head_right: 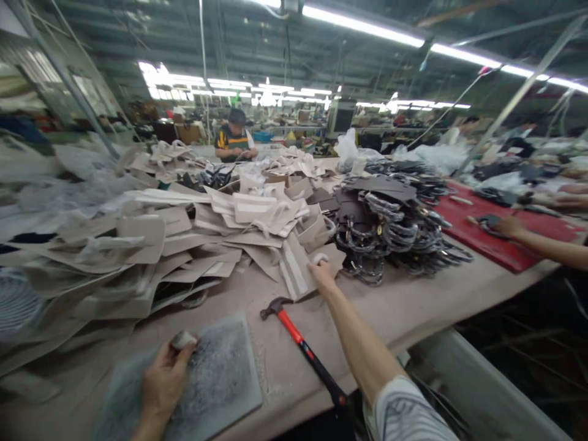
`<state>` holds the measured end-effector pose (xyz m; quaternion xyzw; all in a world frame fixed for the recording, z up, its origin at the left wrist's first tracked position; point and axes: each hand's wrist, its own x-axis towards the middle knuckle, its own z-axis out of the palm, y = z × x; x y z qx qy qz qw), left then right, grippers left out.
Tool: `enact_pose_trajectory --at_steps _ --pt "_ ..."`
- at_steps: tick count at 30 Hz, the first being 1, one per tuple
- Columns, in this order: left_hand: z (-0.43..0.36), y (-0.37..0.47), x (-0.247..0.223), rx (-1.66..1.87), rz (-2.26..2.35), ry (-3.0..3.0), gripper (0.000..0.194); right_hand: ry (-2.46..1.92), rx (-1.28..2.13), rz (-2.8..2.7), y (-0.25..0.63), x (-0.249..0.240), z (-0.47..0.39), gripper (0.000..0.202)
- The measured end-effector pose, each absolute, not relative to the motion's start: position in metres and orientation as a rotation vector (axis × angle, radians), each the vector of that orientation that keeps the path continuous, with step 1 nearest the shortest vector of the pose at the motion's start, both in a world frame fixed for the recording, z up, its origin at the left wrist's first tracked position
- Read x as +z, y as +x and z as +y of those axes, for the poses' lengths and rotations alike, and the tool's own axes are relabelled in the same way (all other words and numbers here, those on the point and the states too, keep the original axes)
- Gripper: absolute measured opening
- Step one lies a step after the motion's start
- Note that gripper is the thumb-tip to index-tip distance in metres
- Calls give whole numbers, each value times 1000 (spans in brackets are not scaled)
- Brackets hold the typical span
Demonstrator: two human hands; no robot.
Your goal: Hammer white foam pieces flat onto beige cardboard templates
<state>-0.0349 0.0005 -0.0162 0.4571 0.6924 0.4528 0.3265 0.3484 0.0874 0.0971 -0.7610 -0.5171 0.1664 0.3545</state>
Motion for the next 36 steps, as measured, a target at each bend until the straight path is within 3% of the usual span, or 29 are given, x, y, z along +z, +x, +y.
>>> enact_pose_trajectory --at_steps 7,16,19,24,30,36 --pt "0 -32 -10 1241 1821 1216 58 -2233 333 -1588 292 88 85 26" --pt "1 -28 -12 1324 1716 1190 53 -2430 199 -1846 310 109 58 37" --pt "1 -28 -13 1370 1687 1196 49 -2221 76 -1962 302 123 43 39" --pt "1 -26 -9 1442 1638 1219 39 -1545 -122 -2225 255 131 0 24" --pt "0 -26 -10 1532 1553 1070 37 -1123 14 -2681 175 79 -77 19" --pt "-3 -18 6 1617 1591 1120 34 -1084 -5 -2829 136 48 -106 28"
